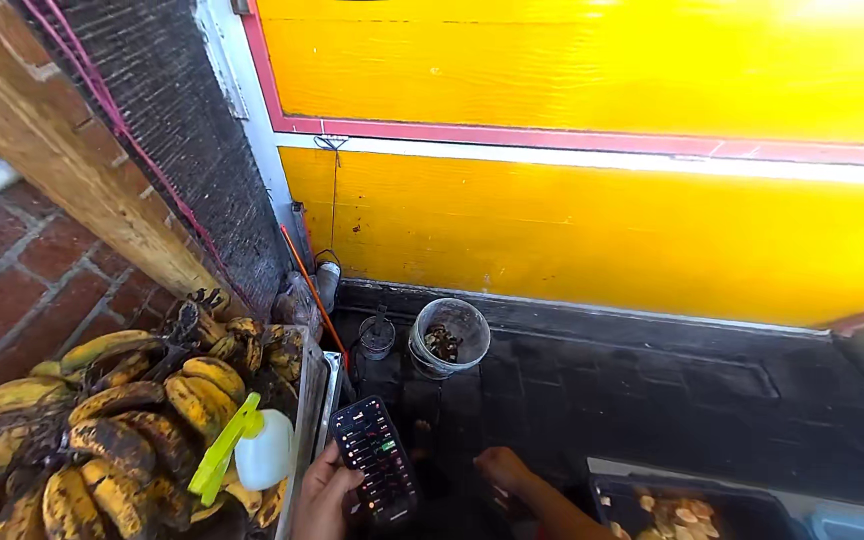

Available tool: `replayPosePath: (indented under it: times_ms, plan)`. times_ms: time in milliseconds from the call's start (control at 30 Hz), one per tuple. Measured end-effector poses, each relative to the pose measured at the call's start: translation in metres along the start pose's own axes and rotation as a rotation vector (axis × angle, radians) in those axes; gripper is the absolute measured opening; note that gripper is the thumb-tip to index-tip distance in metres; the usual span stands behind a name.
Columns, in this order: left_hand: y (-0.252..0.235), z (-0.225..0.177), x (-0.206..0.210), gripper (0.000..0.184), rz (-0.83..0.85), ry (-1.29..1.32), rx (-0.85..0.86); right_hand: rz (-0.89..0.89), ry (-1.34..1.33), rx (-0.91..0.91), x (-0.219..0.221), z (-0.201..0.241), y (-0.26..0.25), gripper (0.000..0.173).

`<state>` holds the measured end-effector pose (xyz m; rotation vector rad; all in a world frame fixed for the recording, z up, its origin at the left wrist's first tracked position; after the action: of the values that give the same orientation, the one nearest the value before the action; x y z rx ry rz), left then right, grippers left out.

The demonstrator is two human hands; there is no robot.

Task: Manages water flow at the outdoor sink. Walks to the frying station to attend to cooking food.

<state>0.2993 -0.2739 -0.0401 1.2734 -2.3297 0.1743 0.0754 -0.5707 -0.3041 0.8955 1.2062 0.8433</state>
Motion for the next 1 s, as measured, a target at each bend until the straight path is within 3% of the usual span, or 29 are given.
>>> replayPosePath:
  times_ms: [300,433,667,833,1000]
  plan:
    - [-0.111,0.015,0.089,0.038,0.012,-0.113,-0.002,0.059,0.038,-0.107,-0.093,0.107,-0.056,0.043]
    - [-0.157,0.018,0.145,0.038,0.066,-0.151,-0.004,0.032,-0.027,-0.145,-0.157,0.122,-0.072,0.041]
    - [-0.212,0.035,0.221,0.037,0.203,-0.173,-0.037,-0.010,-0.248,0.017,-0.231,0.045,-0.115,0.042]
    - [-0.237,0.054,0.260,0.037,0.303,-0.169,-0.105,-0.002,-0.461,0.125,-0.226,-0.017,-0.127,0.039]
    - [-0.264,0.077,0.288,0.038,0.422,-0.172,-0.153,0.032,-0.441,0.178,-0.210,-0.037,-0.130,0.042]
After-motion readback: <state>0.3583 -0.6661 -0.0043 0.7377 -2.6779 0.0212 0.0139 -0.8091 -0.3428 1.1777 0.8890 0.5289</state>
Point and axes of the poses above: each hand's wrist, its own y-axis away from the middle knuckle, its own x-axis out of the palm, z = x × y, the point moved 6 cm from there along -y, towards the middle knuckle, and after that the axes turned 13 degrees about x, right-handed, at the moved point
